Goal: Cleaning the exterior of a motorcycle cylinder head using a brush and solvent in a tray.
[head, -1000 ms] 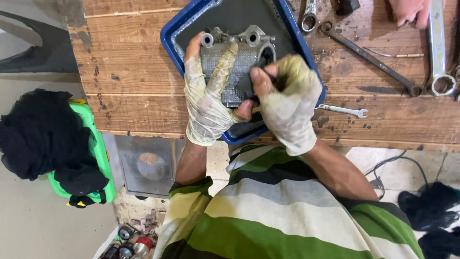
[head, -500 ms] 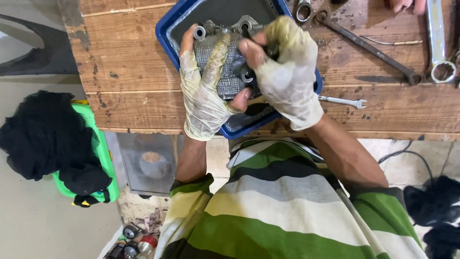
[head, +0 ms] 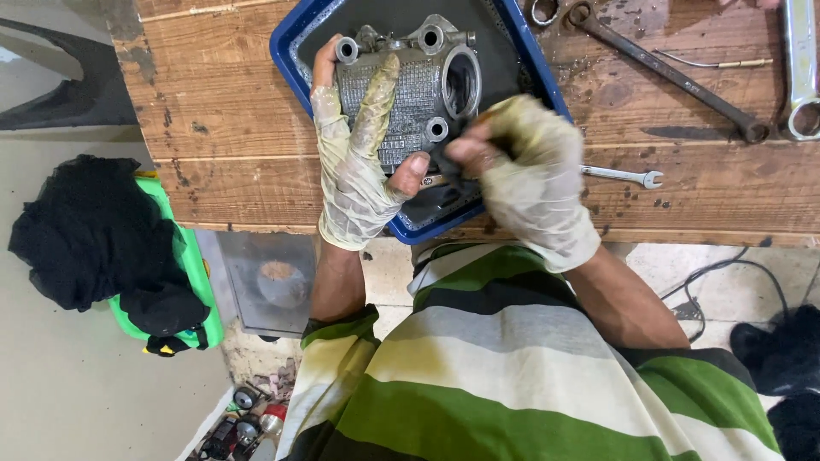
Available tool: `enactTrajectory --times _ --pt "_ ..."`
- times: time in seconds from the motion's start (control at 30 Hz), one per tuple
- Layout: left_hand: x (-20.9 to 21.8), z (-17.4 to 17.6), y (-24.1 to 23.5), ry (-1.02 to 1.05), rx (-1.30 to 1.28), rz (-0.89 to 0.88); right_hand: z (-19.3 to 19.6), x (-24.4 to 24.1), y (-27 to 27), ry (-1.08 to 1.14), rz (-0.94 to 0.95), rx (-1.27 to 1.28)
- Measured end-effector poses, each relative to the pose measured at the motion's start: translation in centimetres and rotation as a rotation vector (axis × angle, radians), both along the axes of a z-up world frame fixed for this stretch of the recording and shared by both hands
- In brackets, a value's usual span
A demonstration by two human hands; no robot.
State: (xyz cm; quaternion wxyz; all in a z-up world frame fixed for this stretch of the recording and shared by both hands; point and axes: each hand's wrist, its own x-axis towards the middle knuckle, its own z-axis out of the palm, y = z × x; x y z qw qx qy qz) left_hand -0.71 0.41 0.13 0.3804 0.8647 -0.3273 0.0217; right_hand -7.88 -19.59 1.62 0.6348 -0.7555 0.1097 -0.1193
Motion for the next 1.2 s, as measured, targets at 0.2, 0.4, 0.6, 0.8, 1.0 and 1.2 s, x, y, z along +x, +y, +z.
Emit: enactTrajectory --times 0.2,0.4,0.6,0.8,1.0,1.2 --pt "0.1 0.0 -0.5 -0.034 -0.022 0.016 -1.6 0.4 -1.9 -0.155 0.021 -0.481" --pt "-0.1 0.4 -0.6 0.026 -0.028 0.033 -3.0 0.5 -2.4 -0.287 0.212 -0.295" --pt "0.2 -0.3 -0.5 -0.025 -0.048 0.024 -1.2 -0.1 -3.1 0.148 0.082 -0.733" --pt "0.3 -0.7 -0.2 -0.019 -0.031 0.023 0.0 -0.2 -0.6 -0.178 0.207 0.083" --pt "0.3 -0.3 -0.5 -0.071 -0.015 0.034 -1.7 -0.5 0.2 -0.181 0.003 -0.322" --pt "0.3 -0.9 -0.4 -0.084 -0.033 0.046 -0.4 -0.5 1.7 -0.190 0.088 -0.287"
